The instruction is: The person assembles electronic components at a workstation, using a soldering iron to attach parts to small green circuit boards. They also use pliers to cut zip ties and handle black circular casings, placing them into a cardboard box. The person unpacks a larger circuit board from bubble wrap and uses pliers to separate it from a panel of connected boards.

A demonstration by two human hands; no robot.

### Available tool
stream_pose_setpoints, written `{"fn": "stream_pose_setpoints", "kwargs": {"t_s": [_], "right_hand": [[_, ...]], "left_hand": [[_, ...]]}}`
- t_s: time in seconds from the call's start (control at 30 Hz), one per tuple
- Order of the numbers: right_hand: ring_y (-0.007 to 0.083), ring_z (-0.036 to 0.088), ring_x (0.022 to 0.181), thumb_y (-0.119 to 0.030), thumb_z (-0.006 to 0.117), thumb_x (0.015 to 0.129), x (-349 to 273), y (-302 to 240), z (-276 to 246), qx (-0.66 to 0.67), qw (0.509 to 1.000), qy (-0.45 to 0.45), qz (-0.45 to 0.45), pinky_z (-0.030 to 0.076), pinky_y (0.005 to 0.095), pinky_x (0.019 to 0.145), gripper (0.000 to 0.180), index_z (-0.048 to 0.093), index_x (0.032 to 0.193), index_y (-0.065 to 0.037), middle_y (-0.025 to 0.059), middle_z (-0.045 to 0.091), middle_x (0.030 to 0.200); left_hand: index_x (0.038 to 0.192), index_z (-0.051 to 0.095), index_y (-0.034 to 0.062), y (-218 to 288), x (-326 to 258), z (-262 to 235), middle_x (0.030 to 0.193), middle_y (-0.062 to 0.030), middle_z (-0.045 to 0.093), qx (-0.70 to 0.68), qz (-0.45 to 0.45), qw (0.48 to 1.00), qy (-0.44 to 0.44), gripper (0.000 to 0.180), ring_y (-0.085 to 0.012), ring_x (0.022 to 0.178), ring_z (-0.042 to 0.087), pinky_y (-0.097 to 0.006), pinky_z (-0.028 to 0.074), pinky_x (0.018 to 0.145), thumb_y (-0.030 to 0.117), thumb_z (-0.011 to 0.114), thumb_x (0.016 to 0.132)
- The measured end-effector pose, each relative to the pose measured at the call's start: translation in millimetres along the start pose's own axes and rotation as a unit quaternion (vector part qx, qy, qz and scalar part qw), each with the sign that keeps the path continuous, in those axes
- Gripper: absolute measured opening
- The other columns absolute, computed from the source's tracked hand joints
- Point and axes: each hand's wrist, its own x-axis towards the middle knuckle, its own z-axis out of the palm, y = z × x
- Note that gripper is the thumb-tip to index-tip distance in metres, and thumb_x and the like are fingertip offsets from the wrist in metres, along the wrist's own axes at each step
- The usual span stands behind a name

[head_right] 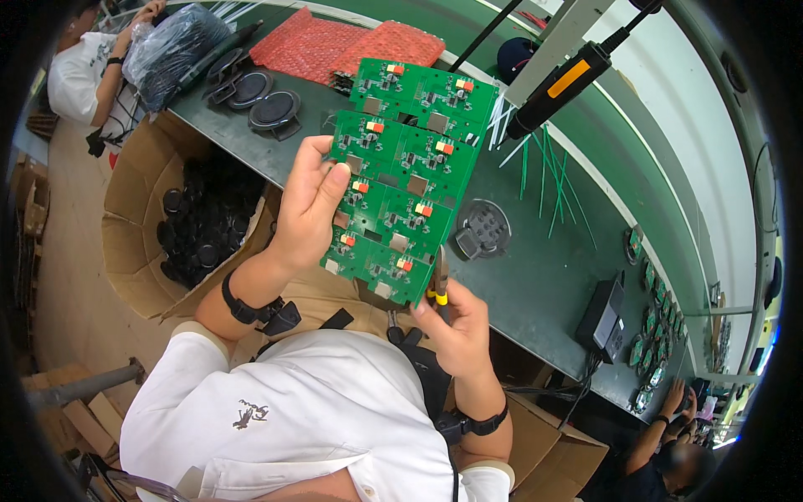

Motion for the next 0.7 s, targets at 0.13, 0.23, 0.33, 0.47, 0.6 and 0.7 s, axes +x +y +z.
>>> {"fn": "stream_pose_setpoints", "kwargs": {"t_s": [0.13,0.23,0.33,0.47,0.6,0.7], "right_hand": [[0.0152,0.052,0.067,-0.004,0.069,0.091,4,16,5,0.271,0.952,-0.141,0.014,0.040,0.0318,0.060,0.023,0.061,0.112,0.003,0.0088,0.062,0.086],[0.0150,0.053,0.069,-0.002,0.068,0.091,8,12,5,0.188,0.978,-0.092,-0.014,0.042,0.0319,0.062,0.025,0.062,0.115,0.003,0.0081,0.063,0.090],[0.0105,0.055,0.085,0.003,0.067,0.093,10,-4,0,-0.029,0.999,-0.005,-0.018,0.047,0.0298,0.083,0.022,0.065,0.115,0.002,0.0013,0.061,0.095],[0.0100,0.056,0.095,0.002,0.069,0.092,6,-19,4,-0.121,0.992,0.024,-0.024,0.045,0.0278,0.092,0.026,0.065,0.117,0.003,0.0007,0.062,0.101],[0.0098,0.056,0.094,0.002,0.071,0.092,-4,-21,7,-0.164,0.986,0.027,-0.005,0.046,0.0274,0.090,0.029,0.066,0.121,0.003,0.0011,0.063,0.101],[0.0098,0.056,0.084,-0.001,0.071,0.093,-6,-16,3,-0.146,0.989,0.000,0.007,0.047,0.0275,0.081,0.027,0.066,0.120,0.004,0.0036,0.063,0.095]], "left_hand": [[0.130,0.042,0.0035,-7,2,3,0.103,-0.0044,0.068,-0.071,-0.104,0.991,-0.039,0.025,-0.0036,0.086,0.064,-0.020,0.053,0.066,0.021,0.046,0.113],[0.130,0.042,0.0031,-11,5,4,0.103,-0.0046,0.067,-0.091,-0.053,0.994,-0.011,0.025,-0.0043,0.085,0.064,-0.020,0.053,0.066,0.021,0.045,0.113],[0.133,0.042,0.0042,-8,3,1,0.104,-0.0035,0.069,-0.013,-0.006,0.999,0.032,0.028,-0.0016,0.078,0.063,-0.015,0.048,0.058,0.024,0.045,0.113],[0.133,0.041,0.0043,-1,3,1,0.102,-0.0036,0.069,0.017,0.022,0.998,0.048,0.028,-0.0012,0.077,0.062,-0.015,0.047,0.058,0.024,0.045,0.113],[0.134,0.041,0.0042,7,5,-2,0.102,-0.0041,0.070,0.054,0.047,0.995,0.068,0.029,-0.0014,0.077,0.063,-0.015,0.047,0.057,0.024,0.045,0.113],[0.133,0.041,0.0038,9,6,-5,0.103,-0.0044,0.069,0.028,0.029,0.997,0.067,0.028,-0.0027,0.080,0.064,-0.017,0.049,0.060,0.023,0.045,0.113]]}}
